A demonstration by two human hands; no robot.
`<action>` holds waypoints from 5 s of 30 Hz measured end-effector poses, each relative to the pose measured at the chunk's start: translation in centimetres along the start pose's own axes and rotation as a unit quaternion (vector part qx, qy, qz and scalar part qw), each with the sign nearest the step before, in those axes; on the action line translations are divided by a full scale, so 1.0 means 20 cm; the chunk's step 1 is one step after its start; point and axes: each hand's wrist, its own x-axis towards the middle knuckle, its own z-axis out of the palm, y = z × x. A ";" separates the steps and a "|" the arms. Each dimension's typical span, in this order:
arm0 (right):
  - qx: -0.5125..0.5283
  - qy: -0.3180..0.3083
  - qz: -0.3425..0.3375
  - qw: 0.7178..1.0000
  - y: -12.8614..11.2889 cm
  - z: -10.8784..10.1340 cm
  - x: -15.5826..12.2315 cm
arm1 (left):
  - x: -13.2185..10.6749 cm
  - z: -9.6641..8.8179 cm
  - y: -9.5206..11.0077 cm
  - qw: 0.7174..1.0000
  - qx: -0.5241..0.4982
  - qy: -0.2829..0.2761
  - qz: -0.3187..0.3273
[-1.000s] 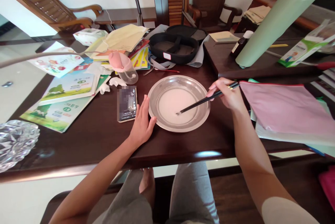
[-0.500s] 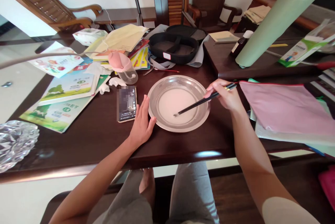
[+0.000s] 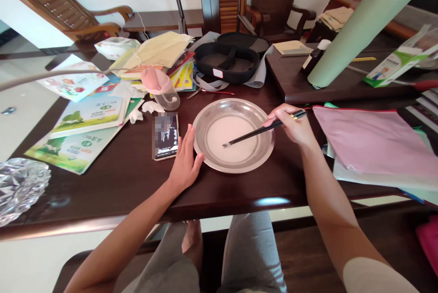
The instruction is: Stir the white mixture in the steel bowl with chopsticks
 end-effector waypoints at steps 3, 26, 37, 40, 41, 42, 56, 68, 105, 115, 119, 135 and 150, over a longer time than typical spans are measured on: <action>-0.014 0.002 -0.006 1.000 0.01 0.01 0.00 | 0.00 0.00 0.00 1.000 -0.002 0.000 0.000; 0.004 0.042 -0.010 0.999 -0.01 -0.04 0.01 | 0.00 0.00 0.01 1.000 -0.007 -0.007 -0.014; 0.008 0.109 -0.042 0.993 -0.01 -0.05 0.02 | 0.00 0.00 0.01 1.000 -0.002 -0.008 -0.008; 0.032 0.072 -0.031 0.996 -0.01 -0.05 0.02 | 0.00 0.00 0.00 1.000 0.004 -0.007 -0.007; 0.033 0.043 -0.020 0.998 -0.01 -0.03 0.01 | 0.00 0.00 0.00 1.000 0.006 -0.007 -0.007; 0.033 0.014 -0.010 0.999 0.00 -0.02 0.01 | 0.00 0.00 0.00 1.000 0.009 -0.006 -0.006; 0.016 0.021 -0.012 1.000 0.00 -0.03 0.01 | 0.00 0.00 0.00 1.000 0.008 -0.005 0.002; 0.016 0.068 -0.024 0.997 -0.01 -0.05 0.02 | 0.00 0.00 0.00 1.000 0.003 0.000 0.002; 0.016 0.090 -0.026 0.995 -0.01 -0.05 0.02 | 0.00 -0.01 0.01 1.000 0.002 -0.007 -0.002; 0.009 -0.028 0.009 1.000 -0.01 0.01 0.00 | 0.00 0.00 0.00 1.000 0.006 -0.004 0.001; -0.011 0.077 -0.018 0.997 -0.01 -0.06 0.02 | 0.00 0.00 0.01 1.000 0.005 -0.003 -0.001; -0.013 0.108 -0.032 0.994 -0.02 -0.07 0.02 | 0.00 0.00 0.01 1.000 0.010 -0.002 -0.004; -0.001 0.108 -0.016 0.994 -0.02 -0.06 0.03 | 0.00 0.00 0.01 1.000 -0.004 -0.005 -0.007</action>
